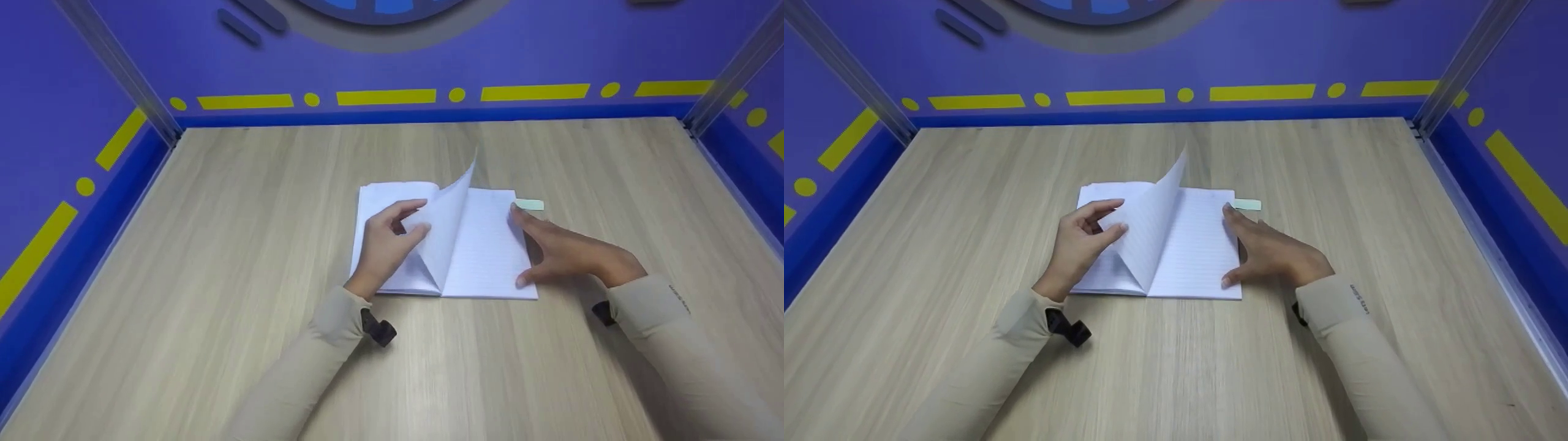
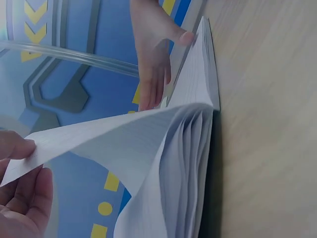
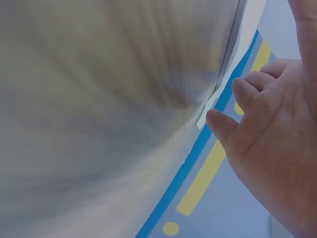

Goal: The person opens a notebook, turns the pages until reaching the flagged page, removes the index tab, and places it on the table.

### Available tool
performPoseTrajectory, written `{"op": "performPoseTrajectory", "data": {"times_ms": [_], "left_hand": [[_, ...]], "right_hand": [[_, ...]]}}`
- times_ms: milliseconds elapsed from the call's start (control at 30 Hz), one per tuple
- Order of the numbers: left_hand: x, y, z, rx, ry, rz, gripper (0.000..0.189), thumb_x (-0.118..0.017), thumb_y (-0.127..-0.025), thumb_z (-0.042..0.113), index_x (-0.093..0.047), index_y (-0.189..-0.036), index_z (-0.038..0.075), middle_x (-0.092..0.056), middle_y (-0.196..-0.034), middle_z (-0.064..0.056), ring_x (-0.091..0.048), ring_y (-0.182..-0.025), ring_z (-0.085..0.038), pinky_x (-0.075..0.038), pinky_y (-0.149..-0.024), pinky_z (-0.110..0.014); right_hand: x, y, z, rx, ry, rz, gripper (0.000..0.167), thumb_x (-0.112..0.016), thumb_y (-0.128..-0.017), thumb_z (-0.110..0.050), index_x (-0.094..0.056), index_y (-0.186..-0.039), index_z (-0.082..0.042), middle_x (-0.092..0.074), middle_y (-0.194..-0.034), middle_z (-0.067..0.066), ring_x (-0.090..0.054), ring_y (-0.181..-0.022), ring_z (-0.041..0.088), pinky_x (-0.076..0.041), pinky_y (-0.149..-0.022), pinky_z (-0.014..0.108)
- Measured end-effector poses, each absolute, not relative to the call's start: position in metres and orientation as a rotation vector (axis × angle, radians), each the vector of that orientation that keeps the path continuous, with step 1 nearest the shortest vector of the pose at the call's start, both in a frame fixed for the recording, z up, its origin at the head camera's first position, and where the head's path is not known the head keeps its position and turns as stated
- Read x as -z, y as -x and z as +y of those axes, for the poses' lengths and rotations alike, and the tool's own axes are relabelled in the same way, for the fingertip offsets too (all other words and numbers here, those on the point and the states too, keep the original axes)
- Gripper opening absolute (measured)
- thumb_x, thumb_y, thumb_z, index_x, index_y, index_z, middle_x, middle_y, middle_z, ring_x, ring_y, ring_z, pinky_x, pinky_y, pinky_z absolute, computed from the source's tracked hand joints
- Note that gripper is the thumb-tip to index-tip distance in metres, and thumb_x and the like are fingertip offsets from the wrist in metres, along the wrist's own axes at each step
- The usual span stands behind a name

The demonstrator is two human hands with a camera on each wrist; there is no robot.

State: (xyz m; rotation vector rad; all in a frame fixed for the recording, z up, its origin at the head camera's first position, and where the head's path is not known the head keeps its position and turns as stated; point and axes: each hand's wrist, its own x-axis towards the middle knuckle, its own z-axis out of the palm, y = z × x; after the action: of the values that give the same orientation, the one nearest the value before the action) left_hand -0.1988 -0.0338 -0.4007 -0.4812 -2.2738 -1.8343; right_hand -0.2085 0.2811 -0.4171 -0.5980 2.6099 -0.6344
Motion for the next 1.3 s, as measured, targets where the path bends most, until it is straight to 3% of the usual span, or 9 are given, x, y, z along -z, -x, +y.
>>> {"op": "performPoseTrajectory", "data": {"times_ms": [67, 133, 300, 467, 667, 933, 1300], "left_hand": [[0.401, 0.200, -0.038, 1.855, 0.446, -2.264, 0.033, -0.072, -0.081, 0.006, -0.069, -0.114, 0.005, -0.071, -0.105, -0.008, -0.064, -0.087, -0.010, -0.045, -0.067, -0.018], [0.402, 0.201, -0.043, 1.882, 0.415, -2.251, 0.032, -0.072, -0.082, 0.006, -0.069, -0.113, 0.004, -0.071, -0.103, -0.009, -0.065, -0.093, -0.011, -0.050, -0.073, -0.019], [0.406, 0.202, -0.056, 1.881, 0.346, -2.265, 0.028, -0.072, -0.083, 0.009, -0.070, -0.111, 0.004, -0.070, -0.097, -0.010, -0.065, -0.089, -0.014, -0.053, -0.086, -0.026], [0.411, 0.203, -0.068, 1.880, 0.279, -2.283, 0.026, -0.073, -0.083, 0.010, -0.071, -0.108, 0.005, -0.069, -0.088, -0.008, -0.063, -0.082, -0.011, -0.051, -0.077, -0.022], [0.416, 0.201, -0.079, 1.921, 0.189, -2.297, 0.024, -0.074, -0.082, 0.009, -0.071, -0.105, 0.001, -0.067, -0.085, -0.008, -0.062, -0.079, -0.011, -0.051, -0.076, -0.020], [0.426, 0.198, -0.093, 1.898, 0.105, -2.336, 0.022, -0.071, -0.084, 0.010, -0.071, -0.105, 0.003, -0.068, -0.087, -0.008, -0.063, -0.083, -0.013, -0.050, -0.078, -0.020], [0.433, 0.196, -0.108, 2.003, -0.087, -2.381, 0.025, -0.073, -0.082, 0.006, -0.070, -0.107, 0.006, -0.066, -0.094, -0.008, -0.062, -0.087, -0.018, -0.051, -0.078, -0.021]], "right_hand": [[0.417, 0.209, 0.281, 0.625, 0.601, 2.608, 0.132, -0.079, -0.066, -0.059, 0.006, -0.154, -0.009, 0.003, -0.162, 0.012, -0.004, -0.149, 0.036, -0.011, -0.117, 0.057], [0.418, 0.209, 0.281, 0.613, 0.604, 2.606, 0.131, -0.079, -0.067, -0.059, 0.005, -0.154, -0.009, 0.003, -0.162, 0.012, -0.004, -0.149, 0.035, -0.010, -0.118, 0.057], [0.418, 0.210, 0.281, 0.591, 0.610, 2.602, 0.128, -0.078, -0.068, -0.058, 0.004, -0.154, -0.010, 0.004, -0.162, 0.011, -0.003, -0.149, 0.034, -0.008, -0.118, 0.056], [0.418, 0.210, 0.280, 0.587, 0.617, 2.601, 0.125, -0.077, -0.070, -0.057, 0.003, -0.155, -0.011, 0.004, -0.163, 0.010, -0.003, -0.149, 0.034, -0.008, -0.118, 0.057], [0.416, 0.207, 0.278, 0.581, 0.599, 2.598, 0.124, -0.077, -0.069, -0.059, 0.002, -0.155, -0.017, 0.003, -0.163, 0.008, -0.001, -0.150, 0.032, -0.009, -0.118, 0.057], [0.418, 0.207, 0.277, 0.572, 0.595, 2.590, 0.122, -0.077, -0.069, -0.059, 0.000, -0.155, -0.020, 0.002, -0.163, 0.004, -0.002, -0.150, 0.030, -0.010, -0.118, 0.057], [0.420, 0.207, 0.279, 0.544, 0.627, 2.571, 0.117, -0.076, -0.070, -0.058, -0.009, -0.155, -0.015, -0.003, -0.163, 0.006, -0.006, -0.150, 0.028, -0.011, -0.119, 0.053]]}}
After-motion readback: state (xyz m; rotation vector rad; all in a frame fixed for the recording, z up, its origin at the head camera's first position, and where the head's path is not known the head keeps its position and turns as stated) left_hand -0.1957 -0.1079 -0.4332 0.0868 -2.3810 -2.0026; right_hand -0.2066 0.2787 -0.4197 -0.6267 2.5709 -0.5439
